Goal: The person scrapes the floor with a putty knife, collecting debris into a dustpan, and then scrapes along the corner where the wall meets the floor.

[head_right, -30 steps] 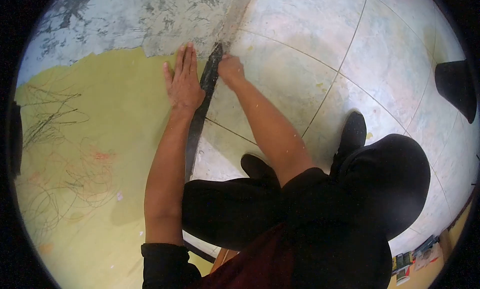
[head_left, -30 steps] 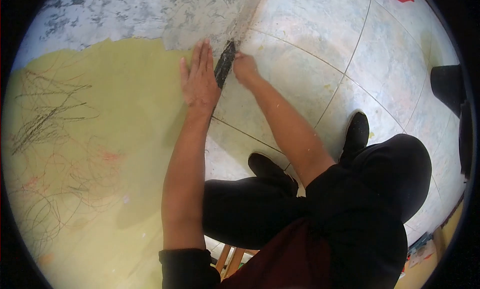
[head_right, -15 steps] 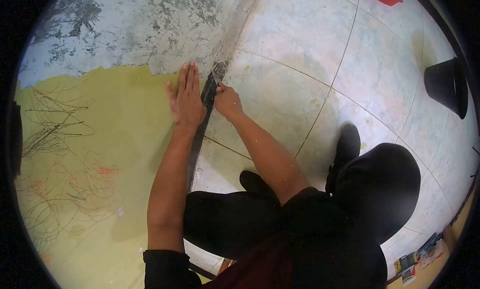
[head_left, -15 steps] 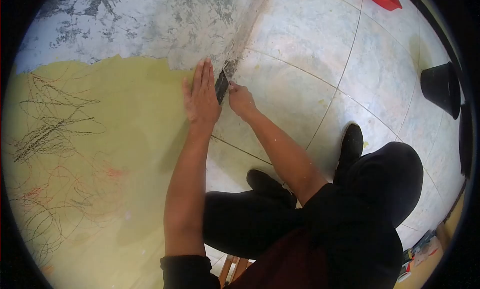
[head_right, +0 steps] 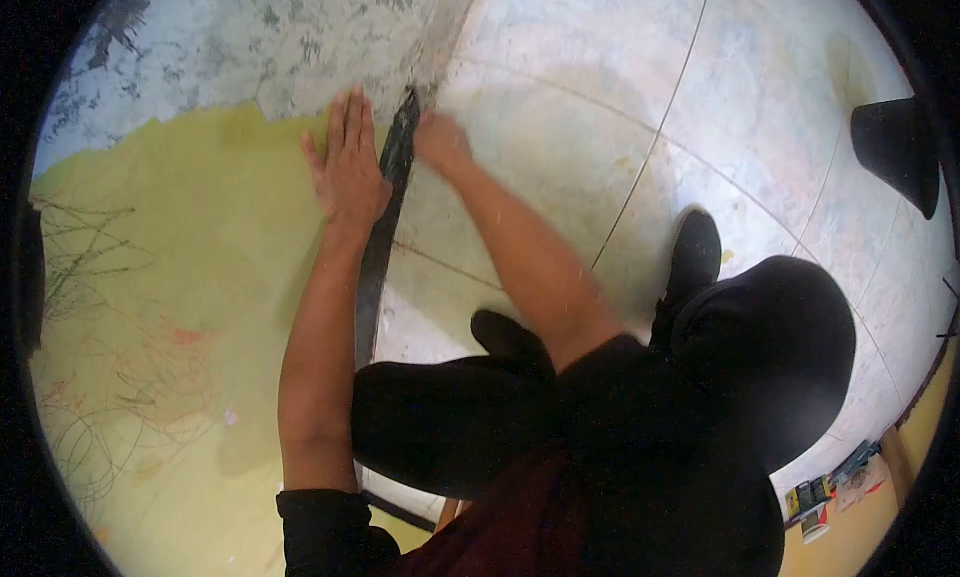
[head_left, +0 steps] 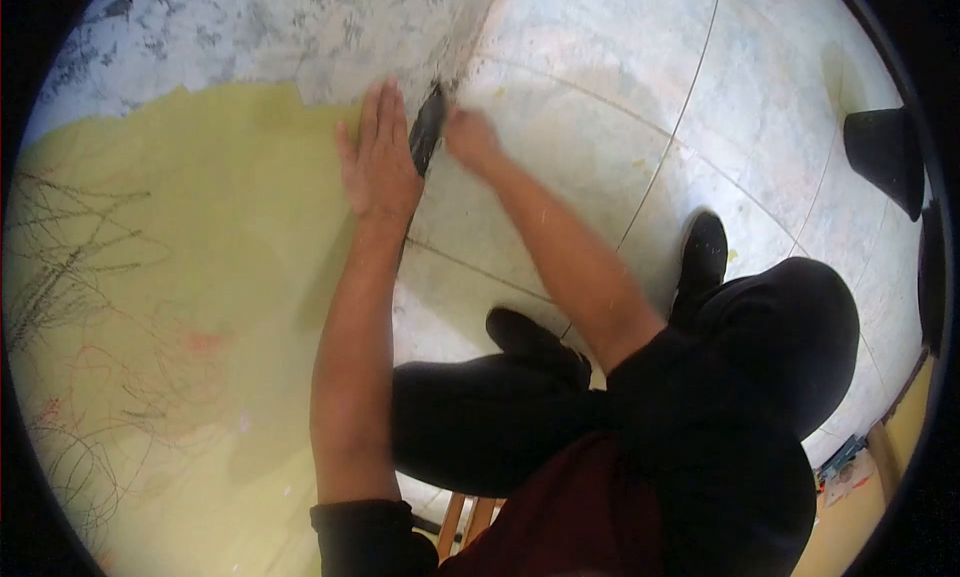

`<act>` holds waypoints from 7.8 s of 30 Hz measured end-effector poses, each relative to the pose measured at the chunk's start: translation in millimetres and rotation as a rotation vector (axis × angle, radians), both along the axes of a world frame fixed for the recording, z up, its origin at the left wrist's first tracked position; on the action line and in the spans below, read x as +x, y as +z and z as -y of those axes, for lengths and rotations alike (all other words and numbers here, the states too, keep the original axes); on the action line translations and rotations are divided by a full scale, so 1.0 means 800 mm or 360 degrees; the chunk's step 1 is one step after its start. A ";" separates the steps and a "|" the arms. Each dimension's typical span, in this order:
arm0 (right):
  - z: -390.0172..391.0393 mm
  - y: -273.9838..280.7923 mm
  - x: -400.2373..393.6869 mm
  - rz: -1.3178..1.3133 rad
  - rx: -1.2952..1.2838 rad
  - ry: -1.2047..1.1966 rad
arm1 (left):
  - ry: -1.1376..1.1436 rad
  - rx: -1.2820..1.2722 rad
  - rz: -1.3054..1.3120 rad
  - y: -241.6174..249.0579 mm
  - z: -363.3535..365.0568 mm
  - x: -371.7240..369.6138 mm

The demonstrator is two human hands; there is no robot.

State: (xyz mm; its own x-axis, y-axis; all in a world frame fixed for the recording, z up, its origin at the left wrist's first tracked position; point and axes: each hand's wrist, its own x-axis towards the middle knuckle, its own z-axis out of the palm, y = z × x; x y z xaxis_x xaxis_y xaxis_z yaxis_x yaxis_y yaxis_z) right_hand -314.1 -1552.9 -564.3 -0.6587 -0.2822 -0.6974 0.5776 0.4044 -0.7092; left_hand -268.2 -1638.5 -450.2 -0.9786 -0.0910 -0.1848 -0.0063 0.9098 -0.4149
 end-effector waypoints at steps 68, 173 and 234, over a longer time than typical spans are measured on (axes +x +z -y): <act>0.015 -0.016 0.013 -0.0122 -0.0129 -0.0209 | 0.0157 0.0012 0.0204 0.012 -0.020 -0.009; -0.003 -0.021 0.030 0.0372 -0.0948 -0.0656 | -0.0140 0.0039 -0.0518 0.023 0.019 0.034; 0.007 0.002 0.055 0.0159 -0.1044 -0.0501 | -0.0141 -0.0034 -0.0627 0.012 0.018 0.029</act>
State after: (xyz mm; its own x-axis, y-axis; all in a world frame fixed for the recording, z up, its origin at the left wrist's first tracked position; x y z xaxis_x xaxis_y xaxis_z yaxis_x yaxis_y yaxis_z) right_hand -270.5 -1558.1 -562.8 -0.7197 -0.4701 -0.5109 0.6708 -0.2808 -0.6865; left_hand -244.6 -1652.9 -440.6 -0.9783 -0.0027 0.2071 -0.0904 0.9051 -0.4155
